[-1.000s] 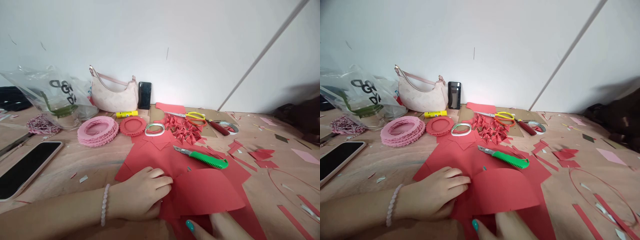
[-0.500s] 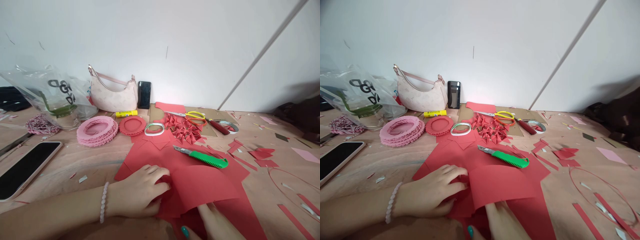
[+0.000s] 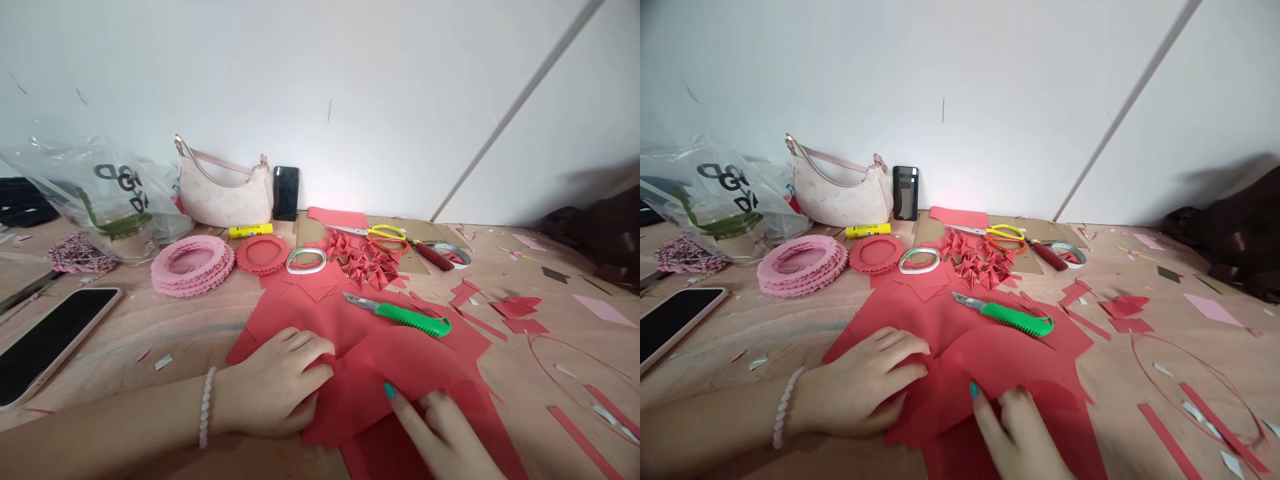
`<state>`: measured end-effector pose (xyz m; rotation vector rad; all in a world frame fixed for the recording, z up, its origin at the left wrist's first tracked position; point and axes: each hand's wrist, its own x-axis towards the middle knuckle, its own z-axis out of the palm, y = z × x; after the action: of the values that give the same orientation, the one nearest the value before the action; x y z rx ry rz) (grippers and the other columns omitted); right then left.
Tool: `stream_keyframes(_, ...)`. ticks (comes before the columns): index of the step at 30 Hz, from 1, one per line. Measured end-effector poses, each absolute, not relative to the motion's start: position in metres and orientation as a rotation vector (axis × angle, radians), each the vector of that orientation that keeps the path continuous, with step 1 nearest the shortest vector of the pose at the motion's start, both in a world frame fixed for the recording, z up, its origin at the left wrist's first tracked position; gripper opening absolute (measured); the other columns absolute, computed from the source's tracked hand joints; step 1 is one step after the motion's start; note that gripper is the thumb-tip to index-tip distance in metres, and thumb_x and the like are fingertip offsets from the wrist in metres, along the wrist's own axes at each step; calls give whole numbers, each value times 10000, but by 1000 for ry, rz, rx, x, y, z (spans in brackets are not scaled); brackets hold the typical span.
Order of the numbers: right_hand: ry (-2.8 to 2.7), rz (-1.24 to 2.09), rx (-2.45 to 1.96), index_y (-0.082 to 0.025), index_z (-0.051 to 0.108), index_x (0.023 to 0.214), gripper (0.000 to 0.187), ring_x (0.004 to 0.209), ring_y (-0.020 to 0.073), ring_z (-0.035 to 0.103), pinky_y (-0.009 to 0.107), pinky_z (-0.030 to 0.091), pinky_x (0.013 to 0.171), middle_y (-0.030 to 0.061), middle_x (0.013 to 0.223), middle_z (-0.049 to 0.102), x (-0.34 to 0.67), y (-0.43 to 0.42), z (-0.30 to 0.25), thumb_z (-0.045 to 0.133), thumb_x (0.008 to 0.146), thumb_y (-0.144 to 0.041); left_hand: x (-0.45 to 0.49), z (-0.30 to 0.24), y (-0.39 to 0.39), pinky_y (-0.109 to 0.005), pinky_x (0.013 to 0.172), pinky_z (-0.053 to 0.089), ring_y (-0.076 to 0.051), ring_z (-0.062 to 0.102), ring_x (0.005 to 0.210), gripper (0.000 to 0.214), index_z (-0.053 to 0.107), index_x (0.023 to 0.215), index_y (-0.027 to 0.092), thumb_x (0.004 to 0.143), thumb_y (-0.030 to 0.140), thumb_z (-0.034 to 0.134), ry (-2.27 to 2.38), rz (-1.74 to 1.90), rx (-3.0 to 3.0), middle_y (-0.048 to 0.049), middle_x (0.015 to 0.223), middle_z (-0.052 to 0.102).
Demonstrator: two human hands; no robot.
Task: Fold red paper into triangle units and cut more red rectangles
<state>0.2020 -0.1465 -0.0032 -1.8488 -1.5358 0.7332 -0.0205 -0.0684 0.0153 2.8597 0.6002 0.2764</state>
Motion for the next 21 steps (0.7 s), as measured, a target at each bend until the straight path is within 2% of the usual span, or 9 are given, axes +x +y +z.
stream_keyframes(5, -1262, 705, -1908, -197, 585, 583, 290, 583, 218, 616, 277, 507, 550, 20, 566, 640, 215, -142, 7, 527, 709, -453, -22, 13, -64, -334, 838, 338, -193, 466, 929, 194, 551, 936, 159, 763, 165, 463, 705, 349, 2878, -43, 1062, 539)
stream_keyframes(12, -946, 905, -1760, -177, 644, 710, 312, 738, 246, 640, 250, 508, 572, 27, 703, 696, 219, -142, 23, 609, 665, -484, -19, 14, -58, -335, 847, 350, -175, 490, 925, 167, 592, 850, 178, 797, 125, 442, 812, 456, 2772, -31, 1024, 574)
stream_keyframes(15, -886, 965, -1696, -171, 641, 838, 365, 860, 264, 631, 261, 525, 627, 53, 861, 704, 218, -145, 19, 622, 660, -490, -15, 21, -59, -349, 896, 352, -185, 489, 987, 226, 597, 974, 190, 826, 153, 429, 774, 485, 2527, -47, 1056, 586)
stream_keyframes(18, -917, 1038, -1681, -168, 626, 915, 401, 946, 269, 608, 275, 526, 699, 75, 981, 680, 213, -146, 18, 593, 690, -499, -7, 29, -62, -346, 924, 369, -188, 489, 1055, 318, 527, 1156, 209, 858, 228, 417, 664, 516, 2059, -62, 1155, 559)
stream_keyframes(21, -948, 1103, -1744, -160, 630, 854, 387, 882, 262, 629, 274, 523, 695, 70, 912, 694, 206, -144, 20, 573, 702, -512, 2, 32, -68, -358, 873, 423, -208, 512, 1057, 388, 453, 1244, 227, 878, 339, 389, 541, 498, 1532, -81, 1216, 521)
